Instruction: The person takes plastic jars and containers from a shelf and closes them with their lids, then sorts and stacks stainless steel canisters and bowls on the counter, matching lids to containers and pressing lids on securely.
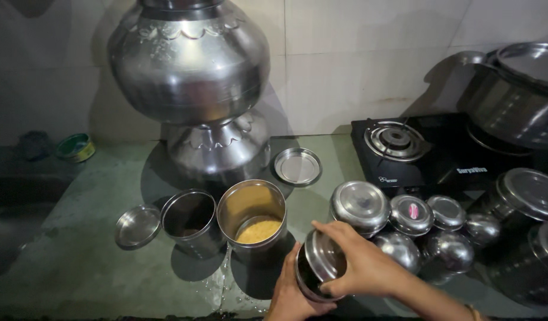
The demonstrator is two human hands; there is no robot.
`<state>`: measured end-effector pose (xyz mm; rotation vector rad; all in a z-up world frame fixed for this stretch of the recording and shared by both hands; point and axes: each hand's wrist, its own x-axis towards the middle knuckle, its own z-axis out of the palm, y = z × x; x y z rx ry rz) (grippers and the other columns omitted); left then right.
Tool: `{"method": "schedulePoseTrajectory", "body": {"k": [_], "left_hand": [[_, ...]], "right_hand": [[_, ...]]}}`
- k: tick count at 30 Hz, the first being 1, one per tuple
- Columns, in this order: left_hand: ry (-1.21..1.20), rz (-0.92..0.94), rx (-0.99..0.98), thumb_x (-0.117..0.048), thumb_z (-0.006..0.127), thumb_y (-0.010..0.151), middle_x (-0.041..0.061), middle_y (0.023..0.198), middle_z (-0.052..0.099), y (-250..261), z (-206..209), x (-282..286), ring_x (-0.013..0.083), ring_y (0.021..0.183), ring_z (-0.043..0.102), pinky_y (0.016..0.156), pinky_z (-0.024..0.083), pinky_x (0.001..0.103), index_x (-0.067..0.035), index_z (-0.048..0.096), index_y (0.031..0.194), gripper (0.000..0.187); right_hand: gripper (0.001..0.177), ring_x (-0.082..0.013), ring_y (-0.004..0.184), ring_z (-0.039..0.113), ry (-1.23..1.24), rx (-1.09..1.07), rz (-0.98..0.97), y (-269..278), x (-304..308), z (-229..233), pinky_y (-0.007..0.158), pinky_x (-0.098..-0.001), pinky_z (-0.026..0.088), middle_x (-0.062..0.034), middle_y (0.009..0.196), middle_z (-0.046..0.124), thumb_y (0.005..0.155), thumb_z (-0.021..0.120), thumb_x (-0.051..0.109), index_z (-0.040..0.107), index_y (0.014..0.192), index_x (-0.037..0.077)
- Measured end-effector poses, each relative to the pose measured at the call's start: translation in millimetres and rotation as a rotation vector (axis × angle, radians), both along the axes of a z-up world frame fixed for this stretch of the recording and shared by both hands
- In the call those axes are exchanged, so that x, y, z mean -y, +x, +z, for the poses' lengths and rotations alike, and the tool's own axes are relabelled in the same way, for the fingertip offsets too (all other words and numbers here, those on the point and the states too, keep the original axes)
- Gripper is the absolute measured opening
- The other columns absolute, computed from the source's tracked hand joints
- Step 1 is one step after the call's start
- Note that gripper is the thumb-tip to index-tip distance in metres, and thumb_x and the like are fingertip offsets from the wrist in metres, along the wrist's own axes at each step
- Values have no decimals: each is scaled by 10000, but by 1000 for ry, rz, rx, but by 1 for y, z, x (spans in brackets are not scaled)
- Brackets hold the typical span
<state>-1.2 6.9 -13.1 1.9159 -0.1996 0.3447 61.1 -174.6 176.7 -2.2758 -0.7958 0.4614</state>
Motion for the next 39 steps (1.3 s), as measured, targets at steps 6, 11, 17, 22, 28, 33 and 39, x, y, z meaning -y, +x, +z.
{"method": "schedulePoseTrajectory", "body": {"k": [6,11,17,22,28,33,39], "left_hand": [[-117,-7,-79,-265,1062,420,151,1504,559,1,1,-7,292,1400,575,1151,462,391,-41,146,1607,1516],[-71,10,-75,-296,1072,427,166,1512,544,6,-10,-11,309,1398,573,1143,465,410,-30,111,1603,1541],[92,46,-100,-381,1089,457,226,1523,434,6,-9,-22,394,1388,480,1132,405,465,-4,63,1588,1574],[296,135,200,-192,718,865,217,1577,445,-8,47,-5,401,1458,484,1177,416,478,-6,391,1556,787],[401,-29,208,-404,774,928,246,1635,365,31,134,22,476,1515,330,1200,317,536,11,421,1551,828],[581,-96,182,-446,793,895,319,1620,295,72,156,44,529,1492,262,1188,250,586,32,390,1546,903],[641,-152,98,-492,839,791,326,1622,254,107,135,56,543,1489,233,1188,240,595,22,394,1530,1003]], "right_hand": [[1164,-262,1249,595,177,-97,-98,7,11,-21,1066,-363,469,-77,1376,514,572,896,260,313,1579,257],[1231,-280,1266,586,436,-417,-221,12,21,-44,1010,-402,518,-73,1442,526,575,876,179,273,1641,301],[1305,-341,1312,552,682,-249,-263,5,49,-62,991,-521,508,-174,1563,466,594,896,152,217,1702,269],[958,-445,1248,612,1326,-411,-275,27,84,-26,953,-637,529,-276,1477,518,814,746,423,321,1591,57],[609,-462,1252,561,1465,-898,-264,132,79,9,907,-596,567,-257,1382,552,926,489,403,483,1398,18],[338,-295,972,681,973,-660,-747,245,71,-51,747,-458,613,-143,1125,663,938,538,222,574,1228,51],[263,-229,670,572,179,-273,-677,355,57,-132,497,-386,408,-96,863,627,927,627,224,663,1110,39]]}}
